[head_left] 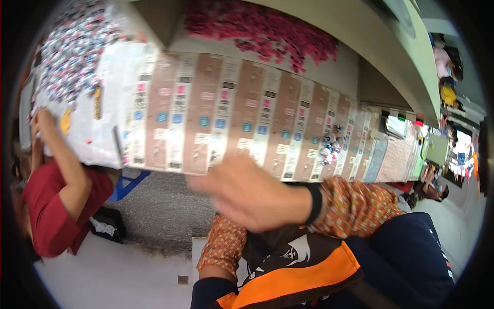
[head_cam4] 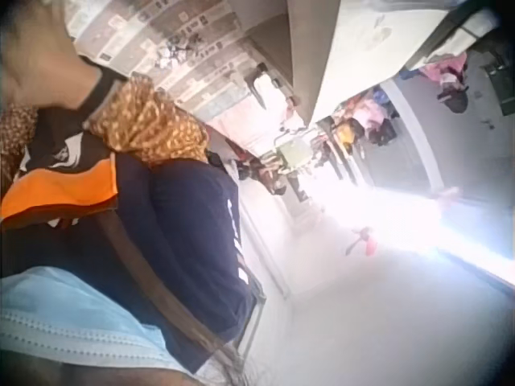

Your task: Applying glue to and assembling small plastic figurine components at a workshop station.

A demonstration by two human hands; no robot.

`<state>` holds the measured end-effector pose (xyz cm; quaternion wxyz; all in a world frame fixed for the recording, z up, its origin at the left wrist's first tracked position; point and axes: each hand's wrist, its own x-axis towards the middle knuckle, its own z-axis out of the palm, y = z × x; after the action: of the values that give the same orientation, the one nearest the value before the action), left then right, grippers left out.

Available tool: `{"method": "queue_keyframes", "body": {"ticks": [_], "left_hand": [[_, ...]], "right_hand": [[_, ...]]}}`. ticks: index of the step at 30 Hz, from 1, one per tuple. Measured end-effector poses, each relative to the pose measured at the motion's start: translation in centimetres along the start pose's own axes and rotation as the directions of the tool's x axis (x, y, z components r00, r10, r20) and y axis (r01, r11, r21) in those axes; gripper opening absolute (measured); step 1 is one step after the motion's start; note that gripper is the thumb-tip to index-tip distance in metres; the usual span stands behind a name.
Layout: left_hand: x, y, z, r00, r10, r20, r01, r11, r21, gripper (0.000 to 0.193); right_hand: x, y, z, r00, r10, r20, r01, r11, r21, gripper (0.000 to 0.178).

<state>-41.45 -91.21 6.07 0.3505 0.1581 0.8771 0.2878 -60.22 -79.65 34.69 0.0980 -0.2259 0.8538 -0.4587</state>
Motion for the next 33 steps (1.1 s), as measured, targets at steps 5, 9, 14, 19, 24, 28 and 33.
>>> {"method": "queue_keyframes", "body": {"ticks": [5, 9, 14, 19, 24, 28, 33], "left_hand": [[11.6, 10.3, 5.8, 0.993, 0.053, 0.102, -0.060, 0.996, 0.070, 0.036], [13.8, 12.2, 7.5, 0.995, -0.016, 0.096, 0.007, 0.996, 0.088, 0.038], [12.3, 11.4, 3.7, 0.993, -0.115, 0.004, 0.115, 0.993, -0.017, 0.040], [9.1, 9.2, -7.1, 0.951, -0.262, -0.162, 0.202, 0.927, -0.316, 0.043], [6.6, 8.0, -23.2, 0.881, -0.354, -0.314, -0.024, 0.631, -0.776, 0.046], [5.6, 9.8, -33.8, 0.868, -0.312, -0.388, -0.243, 0.414, -0.877, 0.048], [5.7, 9.1, -43.0, 0.854, -0.202, -0.480, -0.411, 0.304, -0.859, 0.051]], "right_hand": [[-18.7, 7.5, -6.2, 0.938, 0.154, 0.311, -0.246, 0.927, 0.284, 0.023], [-31.1, 12.0, -11.8, 0.825, 0.558, 0.090, -0.565, 0.819, 0.103, 0.020], [-42.5, 18.2, -14.5, 0.696, 0.618, -0.365, -0.708, 0.675, -0.208, 0.016], [-47.6, 23.3, -16.0, 0.716, 0.520, -0.465, -0.671, 0.696, -0.256, 0.018], [-51.2, 24.9, -15.6, 0.877, 0.216, -0.429, -0.452, 0.676, -0.582, 0.039], [-52.8, 24.8, -17.1, 0.886, 0.194, -0.421, -0.424, 0.706, -0.567, 0.045], [-53.6, 23.3, -19.3, 0.879, 0.183, -0.440, -0.431, 0.701, -0.569, 0.042]]}}
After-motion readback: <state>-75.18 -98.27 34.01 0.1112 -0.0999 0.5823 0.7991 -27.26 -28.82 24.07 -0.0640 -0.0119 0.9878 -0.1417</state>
